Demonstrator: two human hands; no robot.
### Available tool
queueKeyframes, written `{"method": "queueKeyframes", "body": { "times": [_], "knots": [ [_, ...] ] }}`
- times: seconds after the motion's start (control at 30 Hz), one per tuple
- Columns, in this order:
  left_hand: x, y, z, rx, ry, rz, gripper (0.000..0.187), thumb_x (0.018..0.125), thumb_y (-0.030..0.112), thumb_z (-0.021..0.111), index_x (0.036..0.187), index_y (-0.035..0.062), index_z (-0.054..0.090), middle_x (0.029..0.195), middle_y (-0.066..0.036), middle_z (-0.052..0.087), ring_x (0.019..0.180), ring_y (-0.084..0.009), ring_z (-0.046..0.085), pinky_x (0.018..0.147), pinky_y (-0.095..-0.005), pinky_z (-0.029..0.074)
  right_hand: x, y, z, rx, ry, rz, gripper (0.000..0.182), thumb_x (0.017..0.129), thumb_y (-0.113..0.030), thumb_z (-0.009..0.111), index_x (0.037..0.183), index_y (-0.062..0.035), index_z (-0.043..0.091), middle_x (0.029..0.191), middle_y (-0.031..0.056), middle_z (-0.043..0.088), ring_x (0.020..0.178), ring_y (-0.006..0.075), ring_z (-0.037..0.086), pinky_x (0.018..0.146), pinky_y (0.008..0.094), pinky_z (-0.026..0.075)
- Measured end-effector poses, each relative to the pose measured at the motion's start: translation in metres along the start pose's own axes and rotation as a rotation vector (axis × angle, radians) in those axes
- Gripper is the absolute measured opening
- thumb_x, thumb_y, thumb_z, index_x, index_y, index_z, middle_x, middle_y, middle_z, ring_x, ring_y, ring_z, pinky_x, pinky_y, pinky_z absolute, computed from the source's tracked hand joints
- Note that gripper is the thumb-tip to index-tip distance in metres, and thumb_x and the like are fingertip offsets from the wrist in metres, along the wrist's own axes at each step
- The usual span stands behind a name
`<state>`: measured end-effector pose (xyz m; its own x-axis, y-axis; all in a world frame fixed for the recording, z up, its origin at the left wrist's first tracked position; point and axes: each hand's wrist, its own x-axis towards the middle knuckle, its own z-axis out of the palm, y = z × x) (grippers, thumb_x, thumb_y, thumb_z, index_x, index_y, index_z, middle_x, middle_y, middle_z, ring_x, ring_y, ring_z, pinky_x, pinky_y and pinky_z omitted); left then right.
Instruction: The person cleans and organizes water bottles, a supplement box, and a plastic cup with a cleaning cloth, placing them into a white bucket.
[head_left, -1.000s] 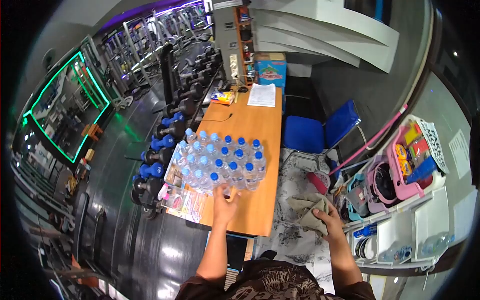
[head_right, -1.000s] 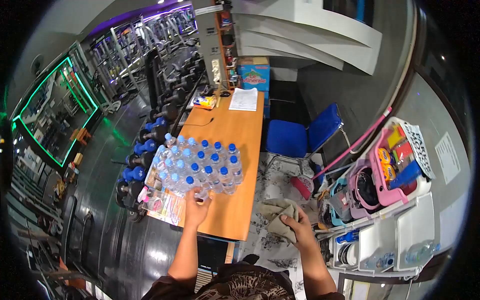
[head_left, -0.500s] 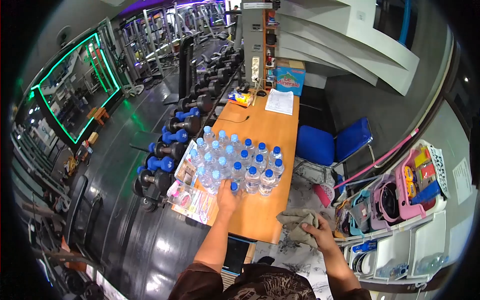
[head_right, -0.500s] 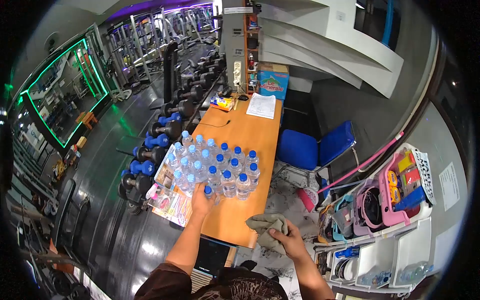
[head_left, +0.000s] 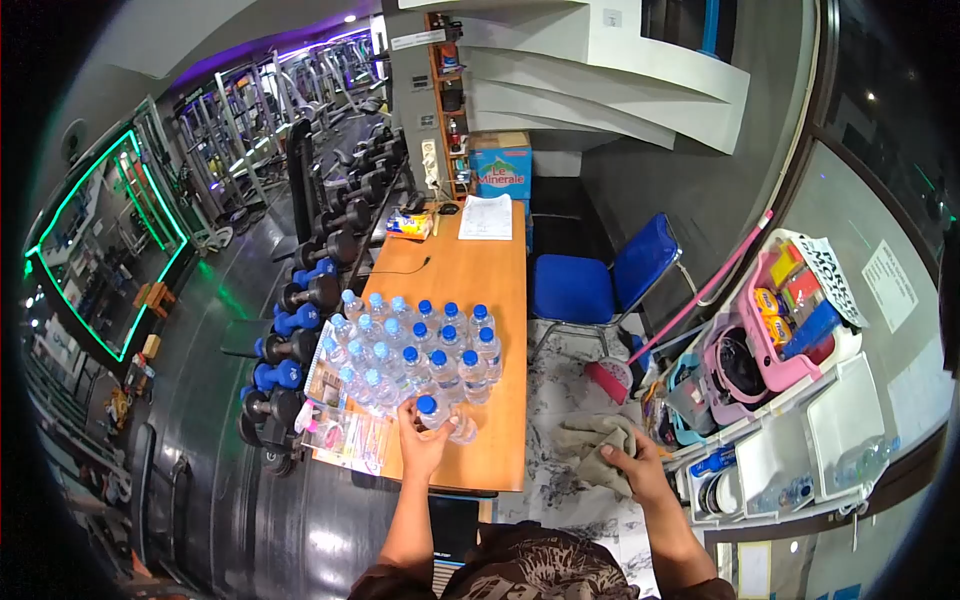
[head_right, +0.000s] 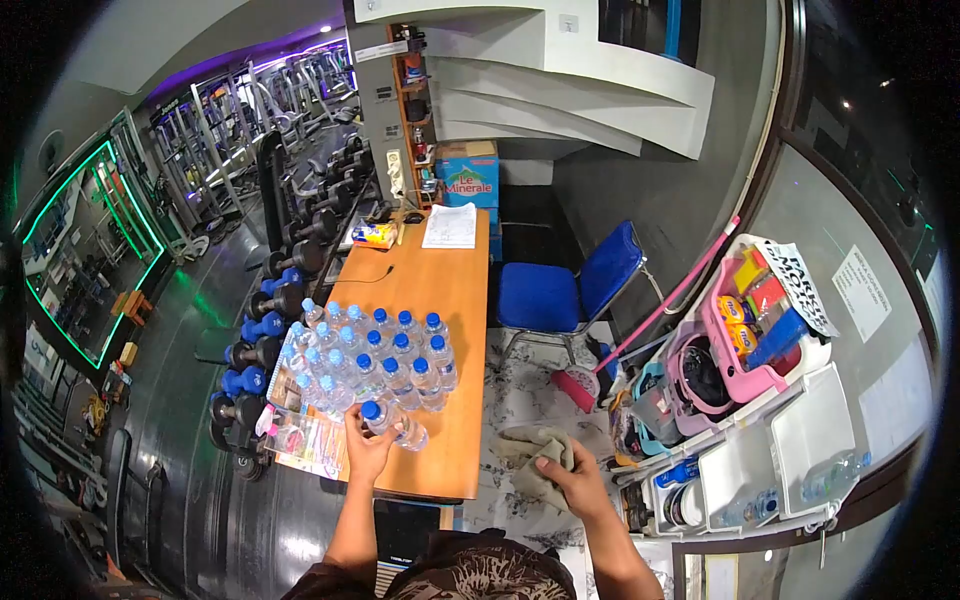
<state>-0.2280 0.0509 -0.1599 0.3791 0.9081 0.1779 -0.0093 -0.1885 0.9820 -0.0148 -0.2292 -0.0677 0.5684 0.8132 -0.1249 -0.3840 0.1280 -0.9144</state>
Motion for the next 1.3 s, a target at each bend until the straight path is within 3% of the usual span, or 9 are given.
{"method": "queueKeyframes", "body": {
  "times": [0.23, 0.37, 0.47, 0.6, 0.7, 0.9, 0.93, 1.07, 1.3],
  "knots": [
    [-0.014, 0.103, 0.091, -0.674, -0.152, 0.129, 0.048, 0.092, 0.015, 0.069, 0.131, 0.0026, 0.045, 0.113, -0.006, 0.062, 0.098, -0.016, 0.061, 0.089, -0.0312, 0.049, -0.003, -0.063, 0.007, -0.426, -0.081, -0.295, 0.033, 0.09, -0.002, 0.064, 0.123, 0.0007, 0.059, 0.105, -0.0004, 0.063, 0.095, 0.0115, 0.058, 0.085, 0.0258, 0.046],
    [-0.024, 0.138, 0.14, -0.561, -0.363, 0.101, 0.045, 0.097, 0.022, 0.063, 0.133, 0.0024, 0.043, 0.113, -0.006, 0.061, 0.092, -0.0112, 0.059, 0.082, -0.027, 0.05, -0.003, -0.127, 0.046, -0.588, -0.058, -0.631, 0.032, 0.085, 0.002, 0.062, 0.117, 0.0007, 0.062, 0.114, 0.0107, 0.063, 0.103, 0.0217, 0.06, 0.089, 0.0317, 0.046],
    [-0.036, 0.167, 0.168, -0.575, -0.488, 0.164, 0.042, 0.1, 0.026, 0.059, 0.132, 0.0036, 0.045, 0.113, -0.004, 0.06, 0.1, -0.0098, 0.056, 0.089, -0.0266, 0.047, 0.009, -0.139, 0.043, -0.86, -0.078, -0.872, 0.036, 0.078, 0.003, 0.065, 0.114, 0.0011, 0.063, 0.122, 0.0171, 0.06, 0.11, 0.0323, 0.058, 0.095, 0.0382, 0.046],
    [-0.041, 0.191, 0.177, -0.655, -0.488, 0.043, 0.039, 0.102, 0.031, 0.055, 0.131, 0.0048, 0.048, 0.116, -0.003, 0.06, 0.105, -0.0092, 0.055, 0.093, -0.0269, 0.044, -0.008, -0.137, 0.033, -1.191, -0.225, -1.044, 0.038, 0.067, 0.001, 0.069, 0.105, -0.0043, 0.067, 0.125, 0.01, 0.06, 0.113, 0.0356, 0.055, 0.1, 0.0436, 0.046],
    [-0.035, 0.198, 0.173, -0.701, -0.469, -0.03, 0.039, 0.102, 0.034, 0.054, 0.128, 0.0051, 0.048, 0.111, -0.004, 0.062, 0.099, -0.0104, 0.06, 0.086, -0.0269, 0.049, -0.038, -0.129, 0.032, -1.419, -0.374, -1.052, 0.041, 0.063, -0.002, 0.069, 0.104, -0.0025, 0.067, 0.122, 0.0119, 0.062, 0.114, 0.0362, 0.057, 0.102, 0.0464, 0.043],
    [-0.029, 0.206, 0.164, -0.764, -0.432, -0.113, 0.042, 0.101, 0.033, 0.057, 0.13, 0.0054, 0.045, 0.104, -0.005, 0.064, 0.087, -0.0123, 0.065, 0.078, -0.0277, 0.055, -0.074, -0.096, 0.003, -1.346, -0.625, -0.816, 0.051, 0.061, -0.007, 0.071, 0.112, -0.0079, 0.068, 0.125, 0.0044, 0.062, 0.117, 0.0334, 0.054, 0.1, 0.0442, 0.047],
    [-0.029, 0.207, 0.163, -0.76, -0.474, -0.11, 0.041, 0.1, 0.032, 0.057, 0.129, 0.0055, 0.045, 0.105, -0.005, 0.063, 0.089, -0.0118, 0.064, 0.079, -0.0274, 0.054, -0.068, -0.107, -0.004, -1.173, -0.658, -0.759, 0.052, 0.064, -0.006, 0.069, 0.116, -0.0042, 0.065, 0.129, 0.0084, 0.061, 0.118, 0.0346, 0.054, 0.097, 0.0426, 0.049],
    [-0.036, 0.207, 0.171, -0.681, -0.636, -0.032, 0.039, 0.1, 0.029, 0.058, 0.129, 0.0054, 0.047, 0.111, -0.003, 0.06, 0.098, -0.0094, 0.059, 0.085, -0.026, 0.05, -0.047, -0.161, 0.012, -0.793, -0.131, -0.948, 0.05, 0.068, -0.002, 0.07, 0.117, 0.0021, 0.063, 0.137, 0.0181, 0.056, 0.123, 0.0375, 0.053, 0.104, 0.043, 0.043],
    [-0.033, 0.226, 0.18, -0.851, -0.599, -0.105, 0.035, 0.102, 0.033, 0.049, 0.122, 0.0043, 0.051, 0.106, -0.007, 0.063, 0.092, -0.0128, 0.062, 0.082, -0.0275, 0.051, -0.027, -0.152, 0.041, -1.201, -0.148, -1.039, 0.045, 0.067, 0.001, 0.07, 0.112, -0.0021, 0.065, 0.136, 0.013, 0.056, 0.121, 0.0382, 0.053, 0.104, 0.0432, 0.043]
  ]
}}
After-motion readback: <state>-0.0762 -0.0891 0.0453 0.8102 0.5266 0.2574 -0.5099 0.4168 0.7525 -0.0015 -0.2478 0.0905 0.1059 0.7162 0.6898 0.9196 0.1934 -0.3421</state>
